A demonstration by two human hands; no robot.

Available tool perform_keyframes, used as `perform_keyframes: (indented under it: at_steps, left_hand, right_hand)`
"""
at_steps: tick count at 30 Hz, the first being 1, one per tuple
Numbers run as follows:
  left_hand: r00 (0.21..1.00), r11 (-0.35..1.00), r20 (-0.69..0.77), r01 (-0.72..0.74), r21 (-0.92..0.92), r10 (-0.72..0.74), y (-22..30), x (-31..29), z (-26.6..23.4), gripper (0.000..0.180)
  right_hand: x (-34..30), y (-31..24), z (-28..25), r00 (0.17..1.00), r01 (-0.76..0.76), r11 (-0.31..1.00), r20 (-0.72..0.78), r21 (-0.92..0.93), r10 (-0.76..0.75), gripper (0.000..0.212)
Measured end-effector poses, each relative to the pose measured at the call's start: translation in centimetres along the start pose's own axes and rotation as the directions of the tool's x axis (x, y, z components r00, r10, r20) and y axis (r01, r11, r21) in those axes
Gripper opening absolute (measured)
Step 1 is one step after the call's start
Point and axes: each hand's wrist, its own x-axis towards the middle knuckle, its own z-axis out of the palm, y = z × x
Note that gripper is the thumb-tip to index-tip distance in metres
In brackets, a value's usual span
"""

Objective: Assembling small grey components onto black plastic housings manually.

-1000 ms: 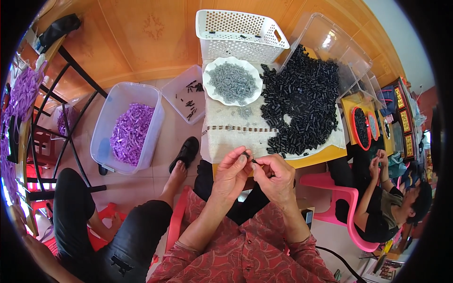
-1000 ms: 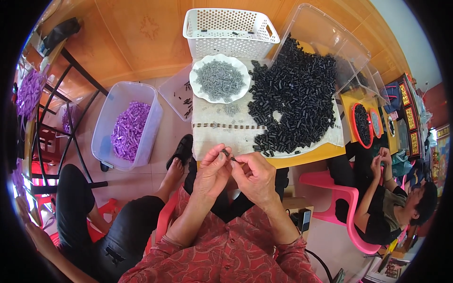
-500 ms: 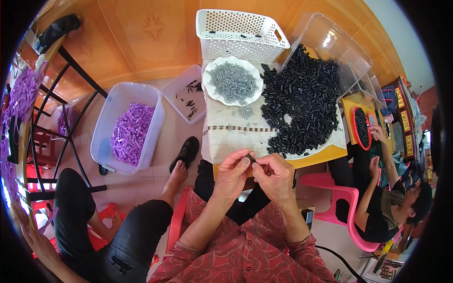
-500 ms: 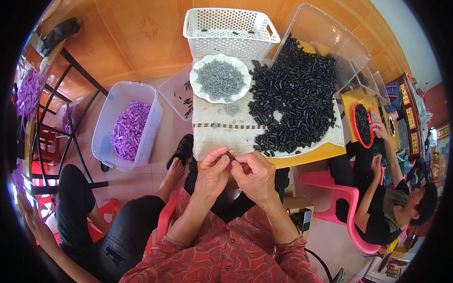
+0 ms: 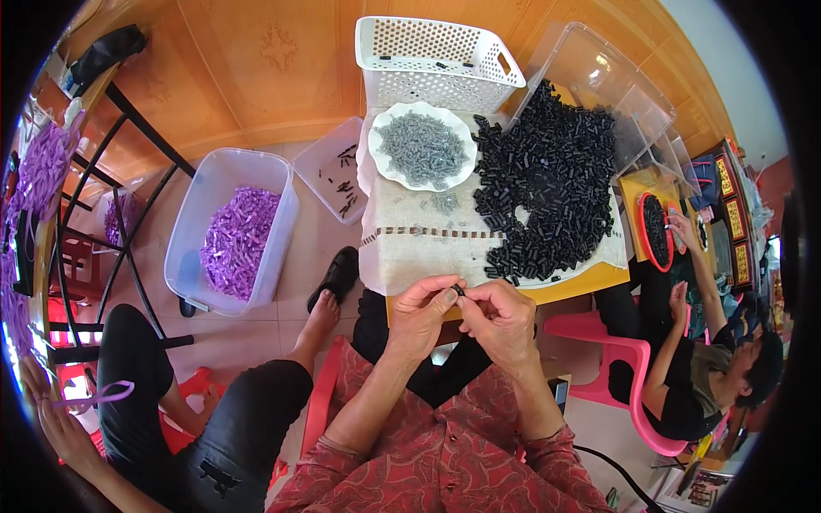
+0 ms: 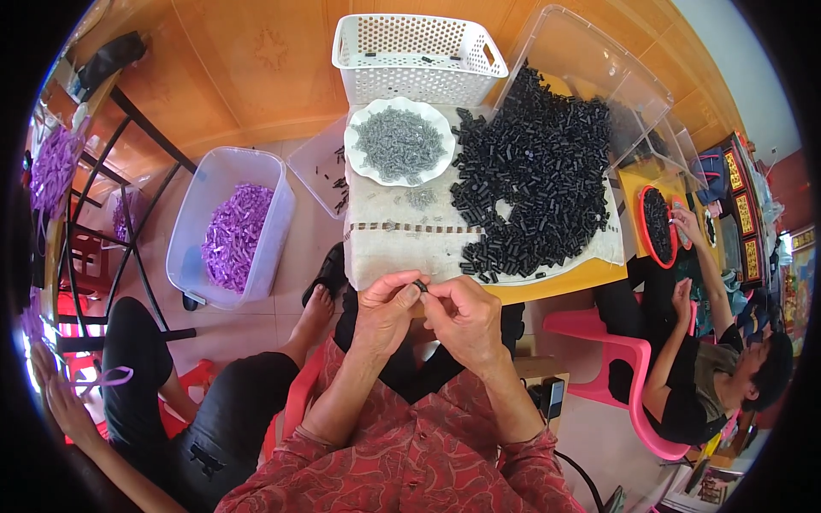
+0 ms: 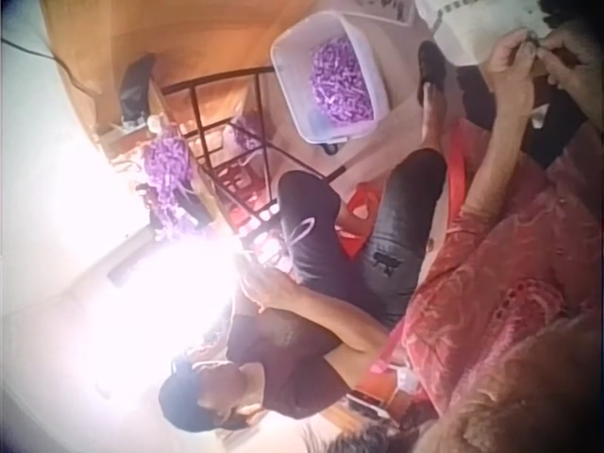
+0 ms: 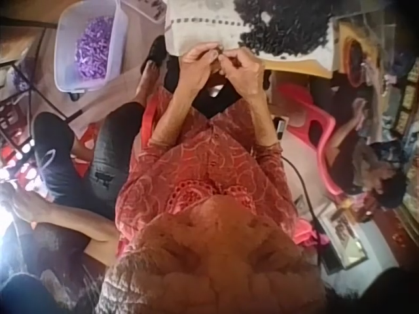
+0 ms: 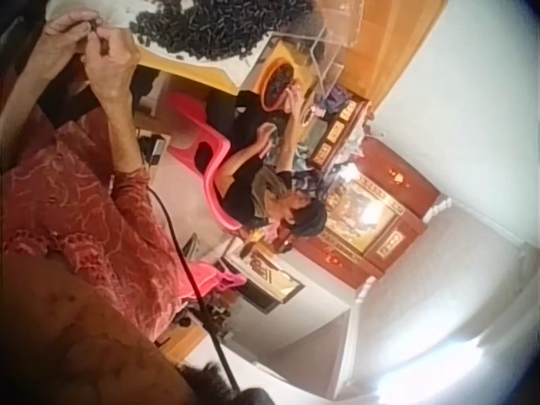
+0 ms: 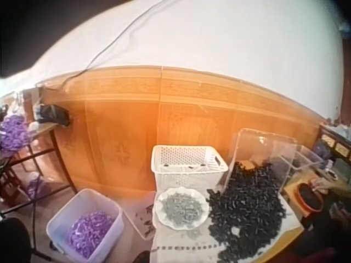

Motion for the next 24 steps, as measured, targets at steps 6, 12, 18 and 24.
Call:
perform_keyframes:
  at_steps: [6,12,18,24]
  left_hand:
    - [0.993,0.974,0.070,0.107,-0.201,-0.095,0.1,0.2,-0.5,0.024]
    - [0.988,0.960,0.111,0.131,-0.247,-0.106,0.3,0.1,0.0,0.025]
    - [0.988,0.946,0.119,0.126,-0.298,-0.094,0.1,0.0,0.3,0.025]
    - [0.989,0.941,0.112,0.126,-0.314,-0.096,0.2,-0.3,0.7,0.025]
  right_hand:
    - [0.4,0.5,-1.0,0.988,0.113,0.994,0.108,0.002,-0.113,0.014]
    - [0.4,1.8,-0.9,0.957,0.283,0.958,0.074,-0.046,-0.279,0.019]
    - [0.5,2.3,-0.7,0.940,0.340,0.940,0.037,-0.008,-0.340,0.021]
    - [0.2,1.9,-0.2,0.925,0.381,0.925,-0.023,-0.003,-0.380,0.022]
